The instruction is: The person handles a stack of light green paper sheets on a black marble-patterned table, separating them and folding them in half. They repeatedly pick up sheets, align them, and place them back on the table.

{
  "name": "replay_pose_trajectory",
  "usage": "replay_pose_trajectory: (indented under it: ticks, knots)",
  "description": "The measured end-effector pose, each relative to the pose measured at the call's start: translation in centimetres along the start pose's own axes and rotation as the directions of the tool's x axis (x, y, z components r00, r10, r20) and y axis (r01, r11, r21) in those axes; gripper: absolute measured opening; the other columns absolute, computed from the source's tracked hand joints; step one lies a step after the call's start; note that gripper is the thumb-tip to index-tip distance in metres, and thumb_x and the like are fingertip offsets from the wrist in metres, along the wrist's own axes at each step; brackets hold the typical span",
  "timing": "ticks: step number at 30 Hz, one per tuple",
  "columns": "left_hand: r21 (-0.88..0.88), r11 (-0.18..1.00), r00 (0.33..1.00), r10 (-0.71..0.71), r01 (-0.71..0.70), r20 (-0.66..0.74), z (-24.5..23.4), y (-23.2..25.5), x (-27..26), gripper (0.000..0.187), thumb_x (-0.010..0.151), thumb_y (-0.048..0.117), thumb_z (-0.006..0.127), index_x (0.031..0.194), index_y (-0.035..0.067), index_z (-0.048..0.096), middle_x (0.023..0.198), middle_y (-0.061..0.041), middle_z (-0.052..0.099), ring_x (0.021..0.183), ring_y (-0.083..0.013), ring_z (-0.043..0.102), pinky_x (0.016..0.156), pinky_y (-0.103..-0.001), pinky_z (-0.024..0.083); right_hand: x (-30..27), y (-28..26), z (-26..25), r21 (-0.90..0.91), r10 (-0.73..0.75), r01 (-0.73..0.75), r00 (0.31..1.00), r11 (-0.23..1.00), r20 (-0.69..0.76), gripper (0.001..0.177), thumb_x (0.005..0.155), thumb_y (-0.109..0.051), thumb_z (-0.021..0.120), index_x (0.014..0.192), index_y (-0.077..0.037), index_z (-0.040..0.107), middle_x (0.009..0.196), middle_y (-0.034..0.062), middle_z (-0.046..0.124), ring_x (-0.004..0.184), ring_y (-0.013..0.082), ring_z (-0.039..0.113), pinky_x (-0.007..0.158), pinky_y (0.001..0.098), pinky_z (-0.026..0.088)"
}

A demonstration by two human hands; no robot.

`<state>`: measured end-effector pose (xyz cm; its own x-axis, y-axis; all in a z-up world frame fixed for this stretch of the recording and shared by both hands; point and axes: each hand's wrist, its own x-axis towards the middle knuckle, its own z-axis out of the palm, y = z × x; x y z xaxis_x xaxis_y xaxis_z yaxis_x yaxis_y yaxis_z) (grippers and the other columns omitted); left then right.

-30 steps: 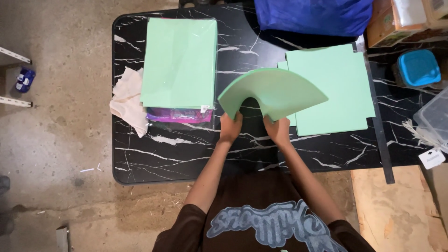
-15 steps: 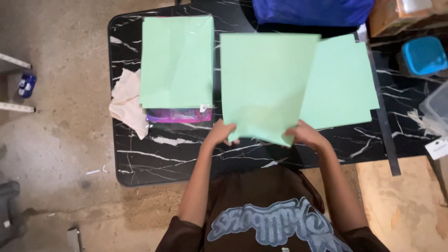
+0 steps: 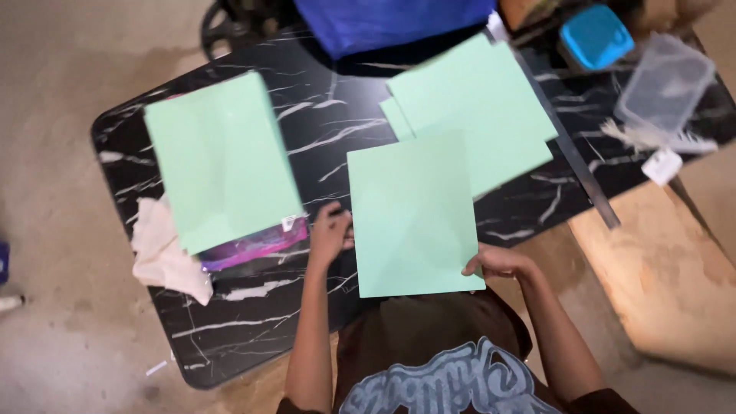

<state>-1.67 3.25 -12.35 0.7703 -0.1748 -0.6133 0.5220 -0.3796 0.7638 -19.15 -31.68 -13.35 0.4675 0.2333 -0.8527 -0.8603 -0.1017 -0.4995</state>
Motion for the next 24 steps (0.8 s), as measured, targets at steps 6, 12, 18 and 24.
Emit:
replay_pose_trajectory:
  ticks: [6,12,18,24]
  knots:
    - [0.168,0.954,0.911,0.289,-0.248,-0.296,1.8,0.1,4.8,0.046,0.09,0.026,0.076,0.128,0.003,0.065,0.102,-0.009,0.079,0.075,-0.0168,0.073,0.068,-0.031,0.057,0.2,1.9,1.6,-0.131,0.05,-0.049,0.999,0.99,0.003,0.083,0.082,-0.009,0.068,0.154,-0.007,0.027,0.098,0.0132,0.063,0.062,0.0147,0.052,0.057,0.0315,0.05]
    - [0.305,0.917,0.87,0.357,-0.257,-0.34,2.6,2.2,5.4,0.044,0.085,0.026,0.079,0.123,0.006,0.069,0.094,-0.011,0.079,0.08,-0.0207,0.076,0.077,-0.034,0.059,2.3,3.1,2.5,-0.313,0.044,-0.038,0.999,0.949,0.011,0.063,0.082,-0.014,0.067,0.141,0.001,0.05,0.09,0.0109,0.067,0.061,0.0151,0.052,0.056,0.0309,0.048]
    - [0.351,0.871,0.805,0.465,-0.344,-0.367,2.4,-0.6,7.8,0.039,0.084,0.027,0.083,0.115,0.006,0.072,0.099,-0.015,0.073,0.084,-0.0259,0.072,0.08,-0.036,0.058,1.3,2.6,3.4,-0.405,-0.055,0.031,0.997,0.914,-0.048,0.06,0.083,-0.016,0.069,0.14,-0.004,0.054,0.111,0.011,0.061,0.088,0.0191,0.053,0.074,0.0368,0.046]
    - [-0.276,0.861,0.904,0.407,-0.427,-0.129,0.9,5.9,3.3,0.058,0.089,0.037,0.079,0.128,0.003,0.053,0.111,-0.005,0.067,0.095,-0.0149,0.068,0.08,-0.032,0.058,-0.9,1.5,3.6,-0.336,-0.192,0.146,0.976,0.93,-0.106,0.061,0.083,-0.02,0.069,0.14,-0.007,0.053,0.127,0.0133,0.068,0.115,0.0262,0.063,0.097,0.04,0.052]
